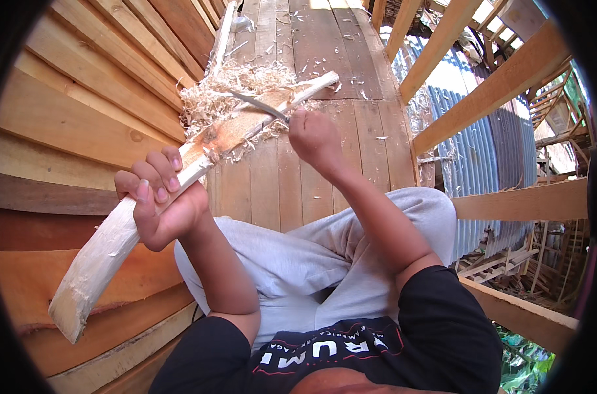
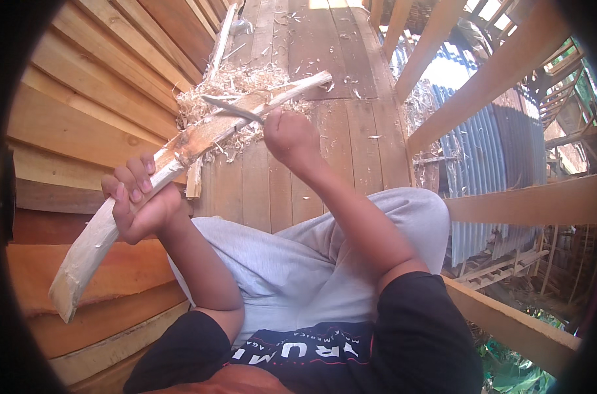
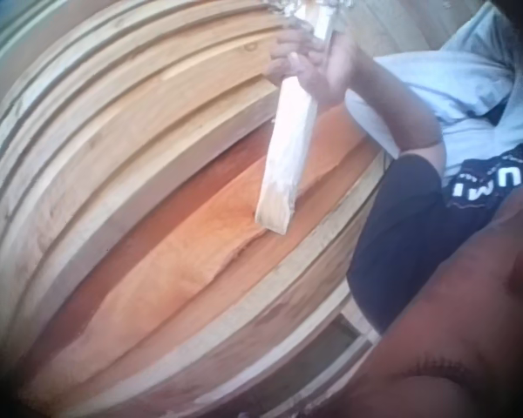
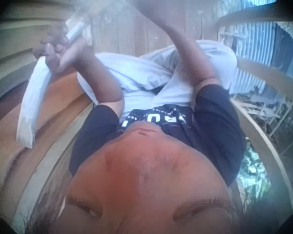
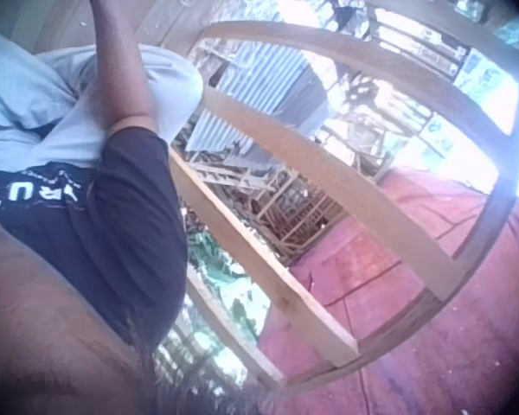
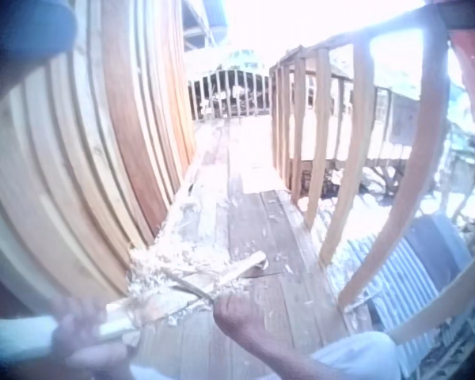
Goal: The person sits cross-legged on a wooden floor and uses a knife to carve a long, curved piece of wood. They repeatedly shave off thin layers of wood, rotating the piece to work on different sides and gradually shaping it.
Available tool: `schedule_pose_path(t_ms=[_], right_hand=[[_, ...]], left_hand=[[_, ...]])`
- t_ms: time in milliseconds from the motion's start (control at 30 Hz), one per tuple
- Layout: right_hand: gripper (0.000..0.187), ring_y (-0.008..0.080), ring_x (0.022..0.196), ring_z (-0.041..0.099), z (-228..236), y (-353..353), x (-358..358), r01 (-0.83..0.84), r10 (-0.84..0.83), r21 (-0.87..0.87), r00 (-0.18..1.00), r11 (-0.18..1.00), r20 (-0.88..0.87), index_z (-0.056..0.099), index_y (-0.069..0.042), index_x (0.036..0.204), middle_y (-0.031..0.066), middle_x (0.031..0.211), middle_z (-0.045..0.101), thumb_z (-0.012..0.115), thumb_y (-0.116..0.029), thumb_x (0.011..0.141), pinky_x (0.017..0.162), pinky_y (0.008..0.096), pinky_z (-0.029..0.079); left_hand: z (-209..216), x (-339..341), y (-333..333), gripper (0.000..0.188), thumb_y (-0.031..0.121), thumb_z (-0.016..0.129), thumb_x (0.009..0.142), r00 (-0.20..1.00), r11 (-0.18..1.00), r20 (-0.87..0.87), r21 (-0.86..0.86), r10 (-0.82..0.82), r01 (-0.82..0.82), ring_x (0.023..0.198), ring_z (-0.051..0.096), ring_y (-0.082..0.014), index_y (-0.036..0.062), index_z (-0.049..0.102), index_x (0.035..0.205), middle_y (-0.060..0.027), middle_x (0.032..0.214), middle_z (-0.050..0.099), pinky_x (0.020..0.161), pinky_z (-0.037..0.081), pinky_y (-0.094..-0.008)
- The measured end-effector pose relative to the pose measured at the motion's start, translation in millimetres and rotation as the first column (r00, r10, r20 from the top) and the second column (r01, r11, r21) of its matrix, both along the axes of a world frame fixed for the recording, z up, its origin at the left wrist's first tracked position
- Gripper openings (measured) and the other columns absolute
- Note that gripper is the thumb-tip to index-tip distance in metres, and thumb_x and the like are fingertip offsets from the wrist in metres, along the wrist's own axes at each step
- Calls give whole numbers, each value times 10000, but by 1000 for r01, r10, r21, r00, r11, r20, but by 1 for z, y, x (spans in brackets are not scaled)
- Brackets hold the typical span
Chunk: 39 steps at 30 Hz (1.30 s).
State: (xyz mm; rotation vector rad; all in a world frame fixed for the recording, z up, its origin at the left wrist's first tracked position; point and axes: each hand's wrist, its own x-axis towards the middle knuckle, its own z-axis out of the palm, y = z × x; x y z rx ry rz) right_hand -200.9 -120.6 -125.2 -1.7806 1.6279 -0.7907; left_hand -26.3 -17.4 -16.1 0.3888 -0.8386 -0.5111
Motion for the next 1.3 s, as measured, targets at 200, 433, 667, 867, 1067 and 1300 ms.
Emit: schedule_pose_path(t_ms=[200, 433, 667, 867, 1067, 1300], right_hand=[[577, 493, 775, 619, -1, 5, 2, -44, 40, -67, 997, 997, -64, 655, 56, 712, 299, 735, 628, 299, -333, 945, 791, 542, 477], [584, 487, 728, 613, -24, -24, -13, 148, -149, -55, 989, 988, -21, 651, 54, 708, 301, 723, 618, 289, -333, 953, 746, 556, 480], [633, 463, 710, 626, -26, -37, -22, 218, -234, -147, 966, 965, -107, 660, 38, 667, 278, 702, 630, 253, -338, 973, 715, 555, 490], [609, 465, 715, 615, -28, -16, -17, 69, -83, -142, 992, 987, -99, 646, 30, 676, 276, 721, 628, 266, -335, 980, 713, 553, 477], [588, 474, 696, 623, -17, 4, -4, 126, -130, -51, 987, 991, -94, 669, 32, 704, 283, 704, 630, 293, -336, 966, 705, 555, 496], [642, 469, 788, 628, -53, -39, -22, 232, -239, -86, 966, 969, -97, 663, 59, 709, 316, 738, 623, 270, -377, 970, 779, 546, 480]], left_hand=[[-5, 5, -2, 147, 106, 499, 719, 1000, 1000, -5, -27, 10, -10, 513, 331, -104, 153, 361, 702, 22, 533, 327, 642, 347, -333], [-8, -6, -11, 152, 112, 495, 730, 999, 999, 44, -32, -11, 12, 515, 329, -95, 153, 353, 695, 34, 533, 315, 639, 338, -334], [2, -4, -6, 153, 123, 501, 746, 996, 999, 87, -30, -28, 31, 514, 329, -96, 155, 356, 708, 34, 538, 319, 637, 337, -338], [8, 14, 8, 153, 137, 509, 746, 1000, 1000, -14, -19, -25, 24, 511, 325, -94, 158, 364, 703, 39, 535, 313, 630, 337, -332], [4, 19, 7, 145, 143, 506, 741, 999, 999, -19, -12, -32, 32, 506, 336, -98, 161, 370, 694, 34, 534, 319, 634, 345, -324], [3, 11, -10, 122, 140, 517, 753, 1000, 999, -19, 39, 0, 1, 538, 352, -98, 159, 403, 710, 41, 549, 331, 660, 357, -335]])
